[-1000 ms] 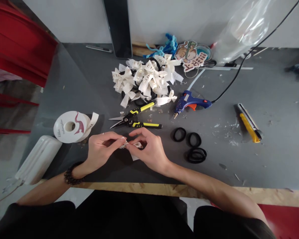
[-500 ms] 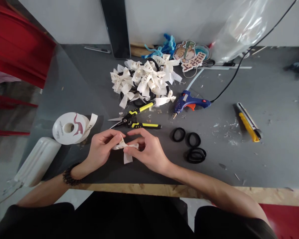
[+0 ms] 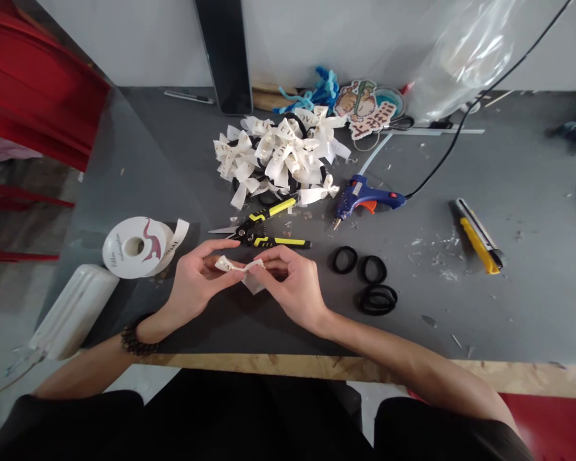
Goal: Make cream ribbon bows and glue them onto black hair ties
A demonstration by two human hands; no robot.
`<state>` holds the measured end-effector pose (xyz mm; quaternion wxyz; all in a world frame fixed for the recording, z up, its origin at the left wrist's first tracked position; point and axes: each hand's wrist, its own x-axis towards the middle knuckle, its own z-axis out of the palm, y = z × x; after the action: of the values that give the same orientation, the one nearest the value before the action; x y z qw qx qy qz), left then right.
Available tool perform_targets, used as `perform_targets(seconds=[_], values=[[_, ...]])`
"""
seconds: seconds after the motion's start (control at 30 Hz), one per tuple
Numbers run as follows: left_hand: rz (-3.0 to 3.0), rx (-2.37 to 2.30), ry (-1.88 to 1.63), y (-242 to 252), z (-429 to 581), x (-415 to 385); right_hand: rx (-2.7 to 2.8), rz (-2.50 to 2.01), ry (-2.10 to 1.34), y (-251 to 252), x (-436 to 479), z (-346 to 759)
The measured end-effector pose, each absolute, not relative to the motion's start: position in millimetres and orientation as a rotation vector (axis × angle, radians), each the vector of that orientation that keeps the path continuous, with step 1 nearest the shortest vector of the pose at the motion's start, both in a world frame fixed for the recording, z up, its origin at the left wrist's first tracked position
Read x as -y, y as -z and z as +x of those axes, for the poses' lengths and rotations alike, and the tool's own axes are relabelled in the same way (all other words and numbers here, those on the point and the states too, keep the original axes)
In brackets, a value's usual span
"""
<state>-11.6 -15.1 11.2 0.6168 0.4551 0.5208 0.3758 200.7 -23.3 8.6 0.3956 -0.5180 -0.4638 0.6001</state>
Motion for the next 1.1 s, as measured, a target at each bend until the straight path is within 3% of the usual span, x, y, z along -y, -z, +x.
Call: perform_targets(seconds=[0.8, 1.1], values=[[0.876, -1.127, -0.847, -1, -10, 16, 0.863, -1.264, -1.624, -6, 15, 192], [0.882, -1.111, -0.9, 2, -12, 13, 1.315, -1.304, -1.358, -20, 14, 202]])
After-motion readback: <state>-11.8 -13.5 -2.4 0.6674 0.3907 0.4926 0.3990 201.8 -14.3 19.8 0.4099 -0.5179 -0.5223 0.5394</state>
